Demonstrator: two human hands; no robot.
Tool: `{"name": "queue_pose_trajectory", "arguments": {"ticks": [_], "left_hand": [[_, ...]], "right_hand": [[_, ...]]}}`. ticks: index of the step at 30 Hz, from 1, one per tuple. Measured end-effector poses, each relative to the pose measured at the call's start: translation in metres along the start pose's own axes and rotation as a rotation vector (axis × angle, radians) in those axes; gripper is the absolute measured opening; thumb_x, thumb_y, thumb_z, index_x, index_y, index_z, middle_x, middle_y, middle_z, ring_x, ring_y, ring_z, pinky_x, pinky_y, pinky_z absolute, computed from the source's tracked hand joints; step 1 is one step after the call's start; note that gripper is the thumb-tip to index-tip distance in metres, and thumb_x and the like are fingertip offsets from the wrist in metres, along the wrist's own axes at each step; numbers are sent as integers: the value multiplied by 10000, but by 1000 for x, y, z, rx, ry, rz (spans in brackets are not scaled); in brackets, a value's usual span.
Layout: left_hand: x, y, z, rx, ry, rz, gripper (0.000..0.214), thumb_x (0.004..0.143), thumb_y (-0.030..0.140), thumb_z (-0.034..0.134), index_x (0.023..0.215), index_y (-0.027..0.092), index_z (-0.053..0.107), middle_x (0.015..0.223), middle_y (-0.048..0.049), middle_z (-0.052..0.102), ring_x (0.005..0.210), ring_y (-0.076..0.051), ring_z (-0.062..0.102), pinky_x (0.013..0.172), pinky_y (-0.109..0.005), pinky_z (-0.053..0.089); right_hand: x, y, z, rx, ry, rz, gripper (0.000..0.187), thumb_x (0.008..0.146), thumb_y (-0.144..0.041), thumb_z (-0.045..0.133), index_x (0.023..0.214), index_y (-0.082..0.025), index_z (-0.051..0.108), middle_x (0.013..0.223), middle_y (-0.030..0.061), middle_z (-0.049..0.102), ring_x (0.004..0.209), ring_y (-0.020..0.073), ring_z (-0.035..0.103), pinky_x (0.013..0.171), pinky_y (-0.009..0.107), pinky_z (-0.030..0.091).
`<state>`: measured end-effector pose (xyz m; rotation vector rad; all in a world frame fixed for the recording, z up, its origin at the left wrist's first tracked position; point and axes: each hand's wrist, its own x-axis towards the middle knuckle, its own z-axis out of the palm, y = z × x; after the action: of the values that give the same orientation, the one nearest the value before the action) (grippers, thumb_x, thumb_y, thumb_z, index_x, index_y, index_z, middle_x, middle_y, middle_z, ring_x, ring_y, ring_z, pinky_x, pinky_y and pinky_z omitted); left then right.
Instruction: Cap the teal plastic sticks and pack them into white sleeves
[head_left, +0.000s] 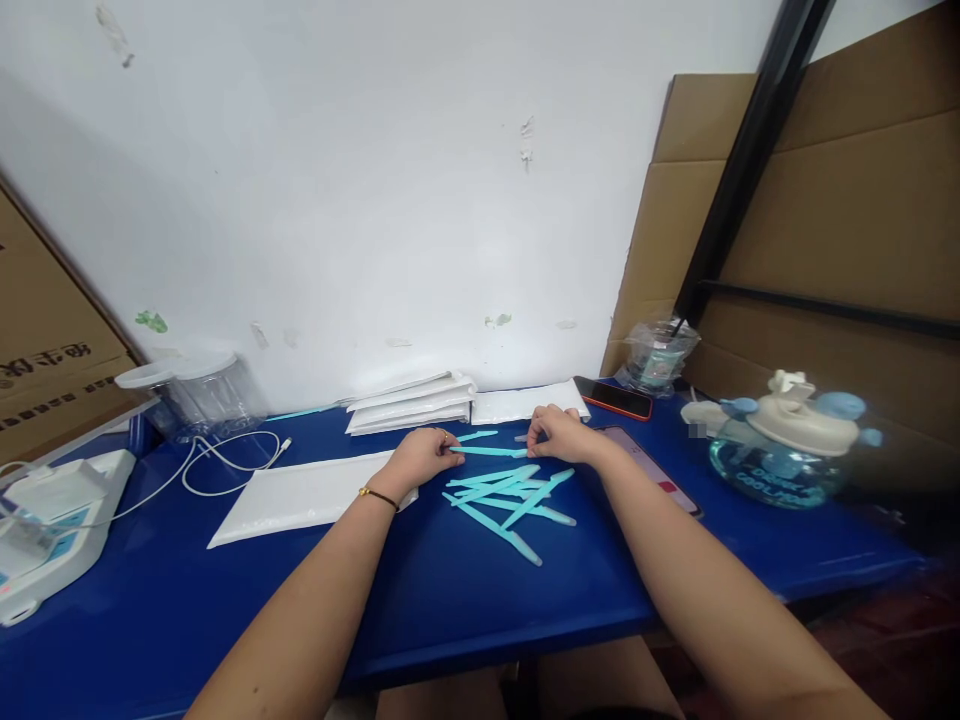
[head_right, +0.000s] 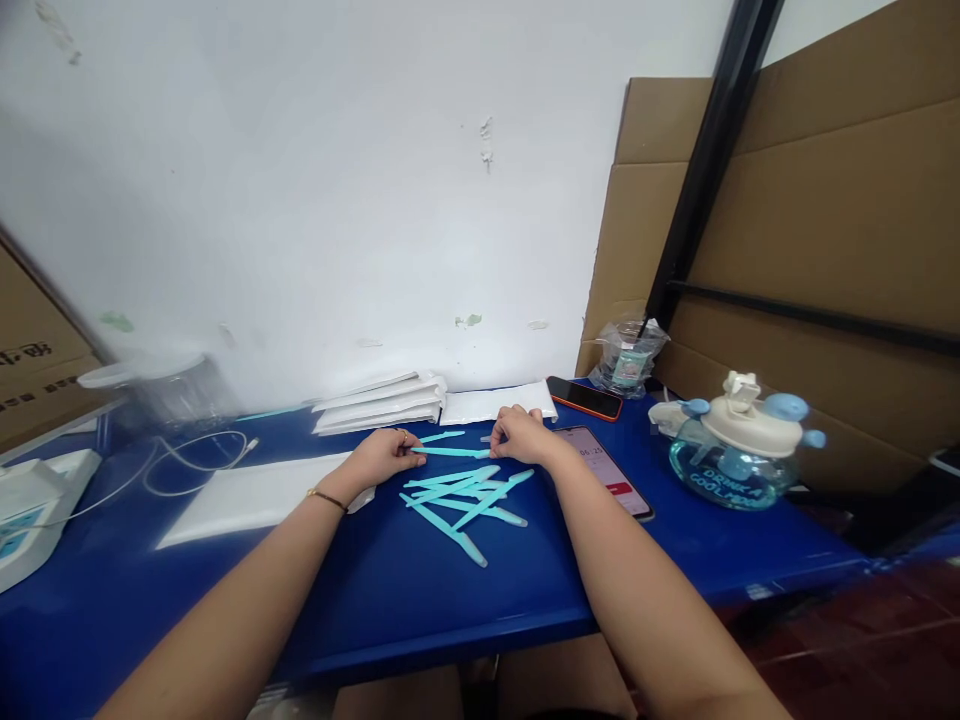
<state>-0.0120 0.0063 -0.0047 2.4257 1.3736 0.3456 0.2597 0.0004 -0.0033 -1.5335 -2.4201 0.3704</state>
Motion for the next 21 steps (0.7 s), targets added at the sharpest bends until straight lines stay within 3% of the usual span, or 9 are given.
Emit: {"name": "queue_pose_trajectory", "arguments": {"ticks": [5,10,15,21], "left_hand": [[1,-8,-4,-39,50,-16,398,805,502,404,807,199,663,801,-17,669,699,-162,581,602,-242,394],[-1,-27,-14,39,108,-124,350,800,460,420,797,201,657,820,-28,670,737,-179,584,619,-256,403],[-6,-16,-20,96,216,-73,306,740,438,516,885,213,665,869,-42,645,826,-197,565,697,-275,417],[-12,19,-9,-121,-22,71,424,707,575,525,836,196,666,794,-26,634,701,-152,556,616,-234,419]], "right_hand": [[1,2,-4,-42,58,-34,107,698,-333,670,670,-230,676,914,30,557,958,224,453,823,380,237],[-1,11,-11,-67,132,78,132,679,-369,683,696,-239,696,896,40,563,959,247,469,824,393,247],[-11,1,-19,68,-35,-40,271,632,-513,676,747,-272,716,908,18,585,889,230,522,854,373,270],[-10,-8,-13,86,-175,-65,238,601,-481,710,670,-253,711,787,11,629,860,241,543,886,403,254]]}}
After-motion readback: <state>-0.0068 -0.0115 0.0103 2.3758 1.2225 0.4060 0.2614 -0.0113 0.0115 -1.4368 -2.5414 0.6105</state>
